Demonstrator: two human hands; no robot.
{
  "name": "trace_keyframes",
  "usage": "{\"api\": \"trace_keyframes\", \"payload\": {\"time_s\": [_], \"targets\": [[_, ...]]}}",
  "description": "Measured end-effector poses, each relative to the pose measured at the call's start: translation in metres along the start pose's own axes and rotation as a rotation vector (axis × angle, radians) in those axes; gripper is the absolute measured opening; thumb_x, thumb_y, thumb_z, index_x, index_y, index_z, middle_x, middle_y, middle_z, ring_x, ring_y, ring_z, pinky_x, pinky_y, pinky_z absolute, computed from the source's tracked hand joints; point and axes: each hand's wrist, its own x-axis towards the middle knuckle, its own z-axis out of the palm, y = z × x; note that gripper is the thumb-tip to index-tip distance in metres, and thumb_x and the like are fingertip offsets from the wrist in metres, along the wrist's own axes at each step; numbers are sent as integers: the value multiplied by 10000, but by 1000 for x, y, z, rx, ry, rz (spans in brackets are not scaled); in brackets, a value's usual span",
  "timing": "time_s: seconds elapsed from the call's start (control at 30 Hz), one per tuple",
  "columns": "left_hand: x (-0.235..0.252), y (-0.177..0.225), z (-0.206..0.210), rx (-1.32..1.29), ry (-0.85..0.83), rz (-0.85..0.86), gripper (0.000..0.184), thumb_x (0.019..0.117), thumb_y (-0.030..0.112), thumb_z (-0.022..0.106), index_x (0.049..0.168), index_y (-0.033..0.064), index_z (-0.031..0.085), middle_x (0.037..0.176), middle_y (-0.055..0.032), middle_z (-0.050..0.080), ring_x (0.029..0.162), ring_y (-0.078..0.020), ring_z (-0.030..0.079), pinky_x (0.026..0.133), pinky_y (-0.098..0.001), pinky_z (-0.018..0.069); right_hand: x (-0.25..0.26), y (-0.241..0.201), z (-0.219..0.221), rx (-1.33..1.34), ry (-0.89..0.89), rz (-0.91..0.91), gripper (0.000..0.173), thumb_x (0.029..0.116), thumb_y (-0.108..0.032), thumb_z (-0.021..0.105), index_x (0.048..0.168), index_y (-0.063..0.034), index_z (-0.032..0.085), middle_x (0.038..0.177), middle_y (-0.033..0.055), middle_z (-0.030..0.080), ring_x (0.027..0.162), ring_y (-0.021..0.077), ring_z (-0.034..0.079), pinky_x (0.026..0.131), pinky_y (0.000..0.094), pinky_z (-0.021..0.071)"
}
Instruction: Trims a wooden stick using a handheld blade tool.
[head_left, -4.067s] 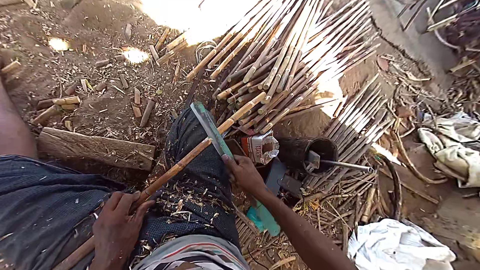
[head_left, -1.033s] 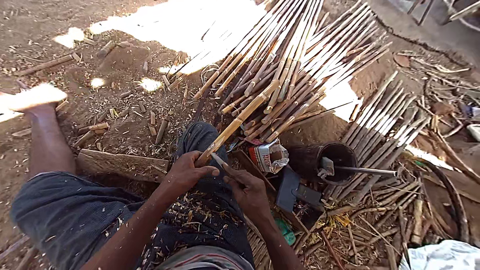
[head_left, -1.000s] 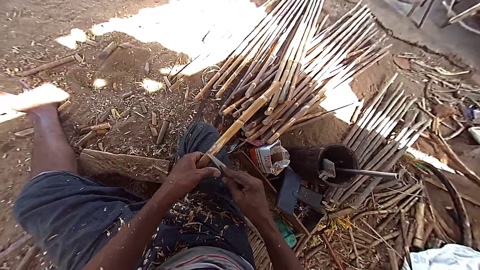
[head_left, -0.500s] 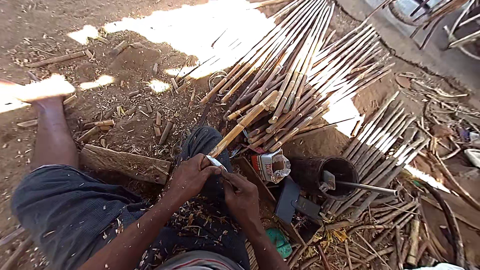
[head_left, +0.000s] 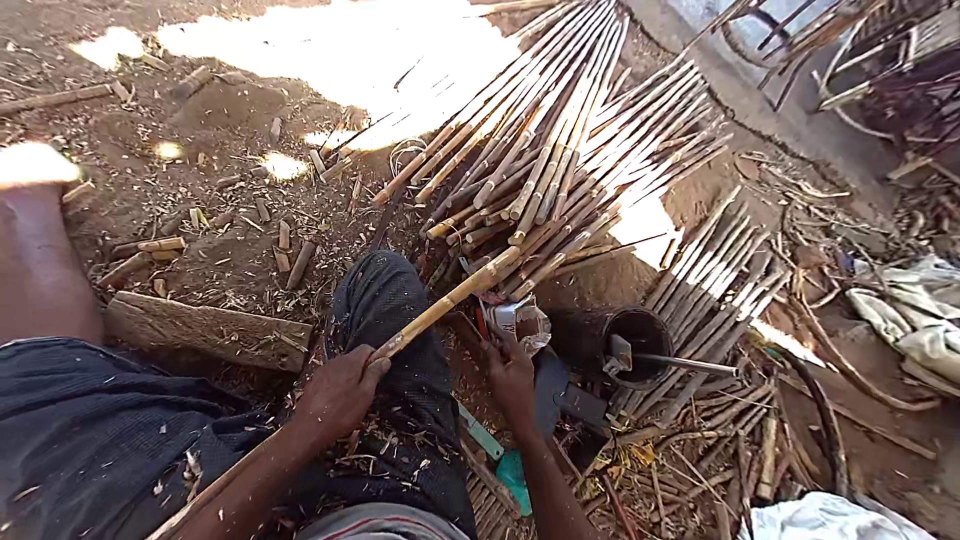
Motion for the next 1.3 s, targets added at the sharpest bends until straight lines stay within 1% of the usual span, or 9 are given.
{"api": "trace_keyframes", "payload": {"time_s": [0.23, 0.37, 0.53, 0.7, 0.9, 1.0, 1.07, 1.17, 1.3], "targets": [[-5, -31, -16, -110, -10, 14, 326, 1083, 427, 459, 1106, 164, 650, 786, -17, 609, 694, -180, 598, 667, -432, 515, -24, 75, 63, -332, -236, 160, 366, 1032, -264, 596, 1393, -219, 636, 1093, 170, 741, 953, 397, 720, 826, 642, 561], [-19, -50, -27, -165, -64, 62, 371, 1092, 443, 410, 1145, 157, 640, 758, -18, 577, 628, -169, 554, 604, -383, 489, -24, 78, 80, -512, -240, 73, 398, 958, -226, 693, 1340, -116, 666, 1324, 267, 595, 1201, 461, 591, 953, 618, 521], [-58, -81, -43, -377, -254, 3, 417, 1054, 491, 437, 1005, 127, 634, 663, 26, 526, 523, -86, 481, 503, -243, 414, -36, 68, 82, -629, -494, 216, 386, 1036, -248, 538, 1364, -69, 636, 1377, 248, 598, 1254, 431, 591, 1016, 593, 483], [-64, -90, -29, -294, -133, -10, 451, 1015, 583, 491, 918, 177, 661, 641, 19, 501, 546, -132, 472, 544, -338, 416, -26, 71, 80, -562, -538, 206, 386, 1021, -232, 537, 1318, -13, 649, 1325, 267, 617, 1246, 419, 594, 1039, 583, 476], [-48, -49, -32, -19, -24, 78, 488, 1097, 498, 284, 1096, 155, 630, 787, -33, 572, 719, -200, 591, 695, -441, 512, -31, 69, 36, -289, -452, 328, 399, 1034, -335, 545, 1359, -105, 573, 993, 142, 720, 864, 302, 711, 789, 521, 578], [-42, -56, -34, 10, 32, 80, 336, 1084, 415, 451, 1183, 174, 662, 878, -38, 652, 769, -202, 642, 730, -461, 545, -51, 71, -3, 125, -395, 409, 279, 1011, -234, 516, 1026, -29, 705, 738, 67, 650, 558, 174, 598, 526, 370, 532], [-42, -66, -32, 3, 46, 31, 335, 1038, 461, 554, 1221, 207, 674, 912, -34, 691, 776, -205, 672, 731, -480, 568, -74, 67, -25, 398, -387, 494, 333, 973, -307, 477, 917, -34, 658, 701, 47, 641, 556, 154, 598, 515, 338, 525], [-43, -74, -25, -81, 49, -41, 343, 993, 540, 596, 1146, 245, 682, 787, -7, 667, 670, -177, 642, 654, -442, 550, -100, 49, -49, 734, -492, 475, 614, 1001, -585, 506, 1199, -5, 540, 837, 151, 690, 593, 250, 676, 520, 401, 602], [-50, -74, -13, -17, 133, 23, 411, 1042, 571, 440, 1108, 259, 698, 768, 24, 638, 692, -166, 629, 660, -453, 529, -96, -4, -40, 760, -260, 395, 456, 1098, -439, 325, 917, -68, 518, 527, 30, 524, 379, 160, 540, 380, 345, 534]]}}
